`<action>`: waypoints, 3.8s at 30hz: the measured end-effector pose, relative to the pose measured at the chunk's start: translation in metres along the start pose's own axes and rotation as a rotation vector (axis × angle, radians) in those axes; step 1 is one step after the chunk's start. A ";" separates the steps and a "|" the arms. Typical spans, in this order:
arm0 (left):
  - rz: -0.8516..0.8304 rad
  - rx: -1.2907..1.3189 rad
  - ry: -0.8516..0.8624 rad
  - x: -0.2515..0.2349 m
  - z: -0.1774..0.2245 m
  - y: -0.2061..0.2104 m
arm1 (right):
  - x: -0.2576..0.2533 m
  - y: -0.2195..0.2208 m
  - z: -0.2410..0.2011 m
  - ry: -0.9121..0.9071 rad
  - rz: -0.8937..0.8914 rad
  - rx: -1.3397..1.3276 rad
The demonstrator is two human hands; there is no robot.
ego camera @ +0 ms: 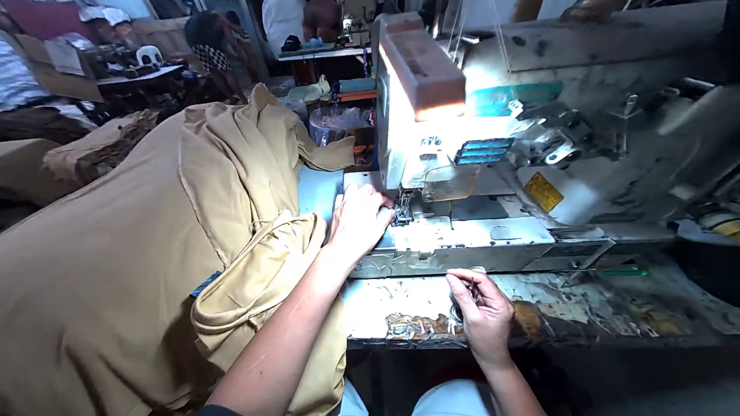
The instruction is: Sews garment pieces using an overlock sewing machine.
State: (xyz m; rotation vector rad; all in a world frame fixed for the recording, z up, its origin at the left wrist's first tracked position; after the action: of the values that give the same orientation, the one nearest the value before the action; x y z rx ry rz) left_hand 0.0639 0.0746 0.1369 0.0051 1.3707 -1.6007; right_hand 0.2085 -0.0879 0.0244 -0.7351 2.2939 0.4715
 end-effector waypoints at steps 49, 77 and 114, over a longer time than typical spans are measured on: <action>0.171 0.038 -0.237 0.008 0.009 0.000 | 0.002 -0.004 0.008 0.044 0.024 -0.030; 0.233 0.114 -0.199 0.014 0.004 -0.005 | 0.002 -0.006 0.006 0.022 0.015 -0.018; 0.304 0.353 -0.230 0.018 -0.002 -0.014 | -0.079 0.089 -0.053 -0.275 -0.190 0.473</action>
State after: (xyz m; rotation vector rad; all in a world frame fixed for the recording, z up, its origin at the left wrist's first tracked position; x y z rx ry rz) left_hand 0.0449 0.0627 0.1367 0.2242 0.8539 -1.5113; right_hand 0.1763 -0.0166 0.1285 -0.5975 1.9460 -0.0608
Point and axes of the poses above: each hand's wrist, its own x-axis away from the middle knuckle, its own y-axis out of the palm, z = x × y, the point moved 7 cm from there along -x, towards the middle knuckle, and after that the axes turned 9 degrees about z, right-handed, at the moved point
